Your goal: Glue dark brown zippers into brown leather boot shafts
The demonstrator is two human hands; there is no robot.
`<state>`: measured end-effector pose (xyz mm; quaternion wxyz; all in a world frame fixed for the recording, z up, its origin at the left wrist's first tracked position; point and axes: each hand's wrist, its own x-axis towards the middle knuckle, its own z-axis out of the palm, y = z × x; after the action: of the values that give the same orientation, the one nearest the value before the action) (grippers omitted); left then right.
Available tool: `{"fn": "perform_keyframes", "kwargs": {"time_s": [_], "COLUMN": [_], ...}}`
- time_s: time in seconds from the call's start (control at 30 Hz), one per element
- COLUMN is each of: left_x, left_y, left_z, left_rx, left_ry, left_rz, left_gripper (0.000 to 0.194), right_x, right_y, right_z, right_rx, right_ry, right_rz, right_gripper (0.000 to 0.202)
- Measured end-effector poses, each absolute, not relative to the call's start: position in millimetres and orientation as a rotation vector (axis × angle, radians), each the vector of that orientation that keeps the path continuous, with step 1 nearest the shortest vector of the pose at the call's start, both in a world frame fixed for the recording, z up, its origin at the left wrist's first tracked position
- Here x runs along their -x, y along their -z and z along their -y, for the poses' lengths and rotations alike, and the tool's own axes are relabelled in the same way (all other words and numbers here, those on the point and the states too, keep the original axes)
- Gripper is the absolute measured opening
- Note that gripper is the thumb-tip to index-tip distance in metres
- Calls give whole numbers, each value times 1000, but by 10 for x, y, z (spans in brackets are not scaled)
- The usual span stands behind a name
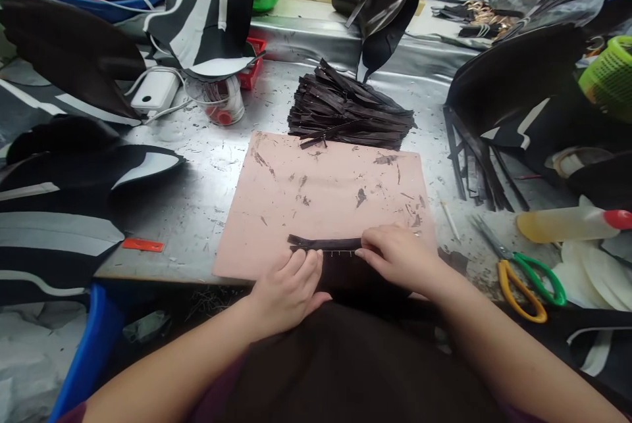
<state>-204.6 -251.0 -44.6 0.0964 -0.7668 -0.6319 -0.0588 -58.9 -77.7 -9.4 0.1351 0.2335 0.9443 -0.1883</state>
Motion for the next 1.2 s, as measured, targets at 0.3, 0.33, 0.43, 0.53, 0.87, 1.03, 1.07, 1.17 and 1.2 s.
{"fn": "perform_keyframes", "kwargs": {"time_s": [0.3,0.33,0.43,0.53,0.87,1.03,1.07,1.17,1.2], "left_x": [2115,2086,1957,1850,1914,1842,1825,1802,1805], "left_y": [360,352,374,449,465,481,482,466,456], "left_z": [2470,2435,2316,2227,2165,2118,2106,2065,2048], "left_rx": [2343,2330,2377,2506,2590,2577,2583,2616,2627], "left_ry": [90,92,140,166,187,149,131,83,71], "left_rz": [1754,1736,1631,1560,1547,1562,1562,1551,1554], "left_gripper": [41,41,38,44,45,49,50,51,50], "right_x": [580,585,607,622,214,158,171,194,191], "right_y": [194,200,226,212,-75,249,290,320,309], "right_z": [854,866,912,943,537,675,709,757,756], "right_rx": [-771,-772,-768,-752,-1290,-1712,-1772,-1818,-1790], "right_ry": [500,473,378,270,1067,2316,2328,1927,1716], "right_rz": [-2800,-2814,-2849,-2857,-2595,-1842,-1826,-2190,-2348], "right_gripper": [18,18,17,17,29,52,50,36,31]}}
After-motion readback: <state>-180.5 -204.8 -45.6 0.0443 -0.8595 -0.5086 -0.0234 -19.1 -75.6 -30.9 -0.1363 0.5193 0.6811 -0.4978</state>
